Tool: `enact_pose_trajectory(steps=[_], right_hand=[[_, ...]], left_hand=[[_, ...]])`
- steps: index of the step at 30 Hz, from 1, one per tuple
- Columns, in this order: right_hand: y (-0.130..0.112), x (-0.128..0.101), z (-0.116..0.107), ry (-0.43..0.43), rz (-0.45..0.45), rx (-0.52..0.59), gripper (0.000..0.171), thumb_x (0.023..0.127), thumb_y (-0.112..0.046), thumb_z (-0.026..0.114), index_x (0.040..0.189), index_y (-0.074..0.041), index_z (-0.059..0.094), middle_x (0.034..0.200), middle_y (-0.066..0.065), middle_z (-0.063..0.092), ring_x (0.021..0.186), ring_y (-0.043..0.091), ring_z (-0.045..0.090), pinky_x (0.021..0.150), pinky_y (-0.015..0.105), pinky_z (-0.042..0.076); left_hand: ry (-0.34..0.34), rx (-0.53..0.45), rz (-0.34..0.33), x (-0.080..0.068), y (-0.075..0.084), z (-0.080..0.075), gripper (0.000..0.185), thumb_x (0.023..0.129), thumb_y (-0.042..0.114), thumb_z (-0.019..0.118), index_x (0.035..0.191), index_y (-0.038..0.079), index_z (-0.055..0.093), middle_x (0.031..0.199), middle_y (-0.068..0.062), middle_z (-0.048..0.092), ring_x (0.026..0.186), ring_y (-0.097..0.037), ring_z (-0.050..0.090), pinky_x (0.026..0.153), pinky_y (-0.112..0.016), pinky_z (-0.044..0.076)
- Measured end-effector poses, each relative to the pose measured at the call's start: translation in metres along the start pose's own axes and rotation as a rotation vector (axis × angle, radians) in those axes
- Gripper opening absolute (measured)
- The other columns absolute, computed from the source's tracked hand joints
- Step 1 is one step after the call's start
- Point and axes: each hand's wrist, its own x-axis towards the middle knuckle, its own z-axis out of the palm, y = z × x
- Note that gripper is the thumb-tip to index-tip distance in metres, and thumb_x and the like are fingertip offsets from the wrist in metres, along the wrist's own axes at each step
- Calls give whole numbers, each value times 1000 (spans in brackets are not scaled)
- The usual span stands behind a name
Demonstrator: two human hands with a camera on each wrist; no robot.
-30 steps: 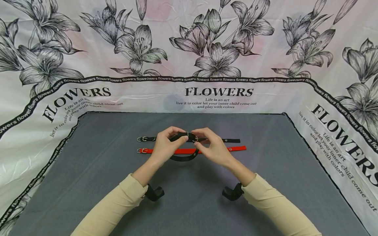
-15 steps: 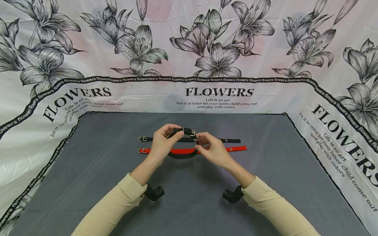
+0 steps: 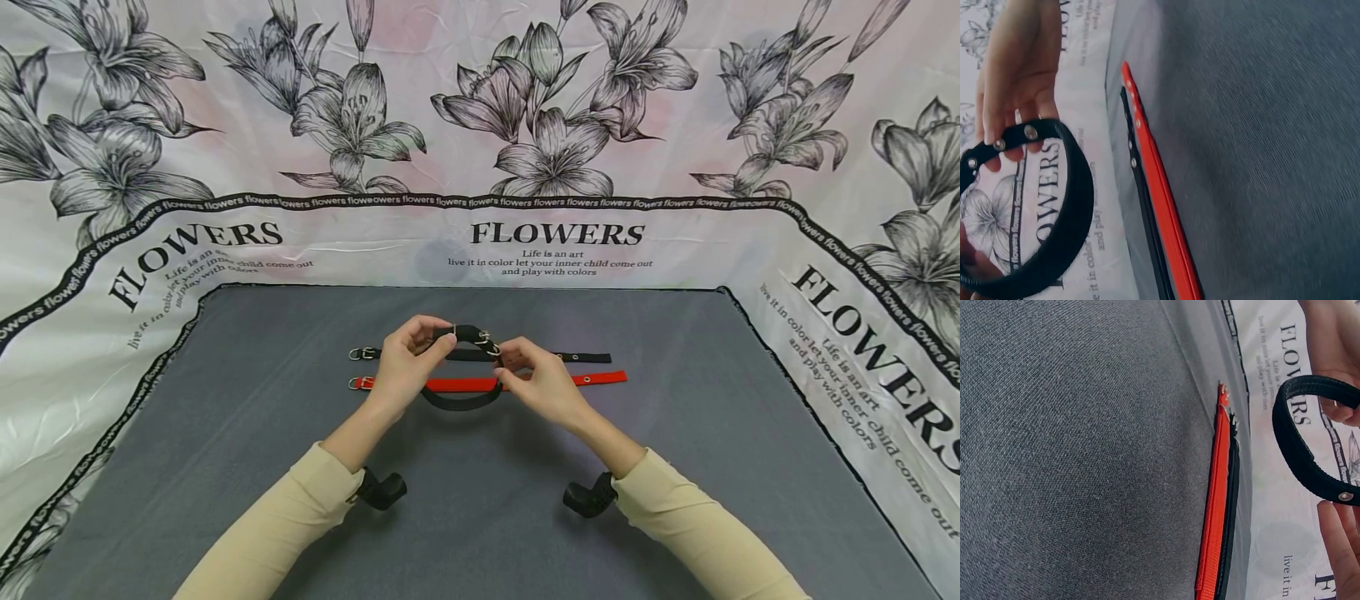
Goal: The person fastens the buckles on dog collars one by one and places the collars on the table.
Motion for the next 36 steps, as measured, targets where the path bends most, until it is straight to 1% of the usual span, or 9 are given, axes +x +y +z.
enact_pose_trajectory(steps=[4, 6, 11, 13, 17, 22, 27, 32, 36], right_hand=[[-1, 0, -1, -2, 8, -10, 25, 86, -14, 65, 109, -9, 59, 93, 3, 65, 83, 15, 63, 71, 29, 53], [-2, 0, -1, -9, 16, 0, 25, 86, -12, 65, 110, -7, 58, 93, 4, 64, 81, 15, 63, 68, 28, 53], [-2, 1, 2, -27, 34, 61, 28, 86, -9, 65, 112, -3, 57, 95, 9, 63, 78, 23, 63, 63, 26, 54], [-11, 1, 1, -37, 50, 80, 28, 86, -7, 64, 112, 0, 56, 96, 13, 61, 78, 28, 63, 64, 27, 54], [-32, 1, 2, -57, 85, 116, 30, 86, -2, 62, 114, 7, 54, 98, 19, 59, 78, 36, 62, 67, 34, 55], [-41, 2, 11, -61, 120, 136, 29, 87, -2, 61, 114, 6, 54, 97, 19, 59, 79, 33, 63, 65, 32, 55], [-33, 8, 27, -75, 161, 187, 31, 87, -2, 60, 116, 6, 53, 98, 20, 58, 83, 31, 63, 66, 39, 55], [-13, 14, 48, -76, 182, 206, 32, 88, -8, 62, 118, -1, 54, 99, 16, 59, 79, 29, 65, 64, 37, 56], [-12, 18, 60, -86, 210, 213, 31, 88, -11, 62, 118, -6, 54, 99, 13, 61, 74, 22, 66, 63, 38, 56]], left_hand=[[-62, 32, -23, -3, 0, -9, 27, 87, 19, 64, 112, 9, 59, 98, -11, 61, 83, -24, 64, 77, -34, 53], [-79, 82, -50, -5, -1, -14, 30, 87, 20, 65, 115, 10, 57, 103, -10, 61, 91, -26, 63, 78, -32, 52], [-98, 166, -122, -11, -5, -29, 34, 85, 21, 67, 116, 11, 56, 111, -7, 61, 98, -21, 60, 82, -33, 49], [-100, 177, -142, -14, -2, -33, 33, 85, 20, 66, 115, 10, 56, 111, -8, 61, 99, -21, 61, 81, -34, 49], [-77, 221, -135, -17, -7, -39, 31, 86, 20, 66, 114, 10, 58, 109, -8, 61, 97, -21, 62, 75, -33, 51], [-45, 289, -115, -20, -15, -51, 32, 85, 23, 68, 113, 11, 59, 106, -7, 61, 93, -21, 62, 70, -34, 52], [-55, 316, -141, -23, -17, -63, 32, 85, 24, 67, 113, 11, 59, 106, -8, 60, 91, -21, 62, 72, -38, 53], [-71, 328, -170, -25, -20, -75, 33, 86, 22, 66, 114, 8, 57, 106, -12, 59, 88, -22, 63, 72, -41, 54], [-67, 348, -180, -27, -23, -84, 36, 86, 22, 66, 116, 5, 56, 108, -14, 58, 87, -22, 63, 71, -40, 54]])
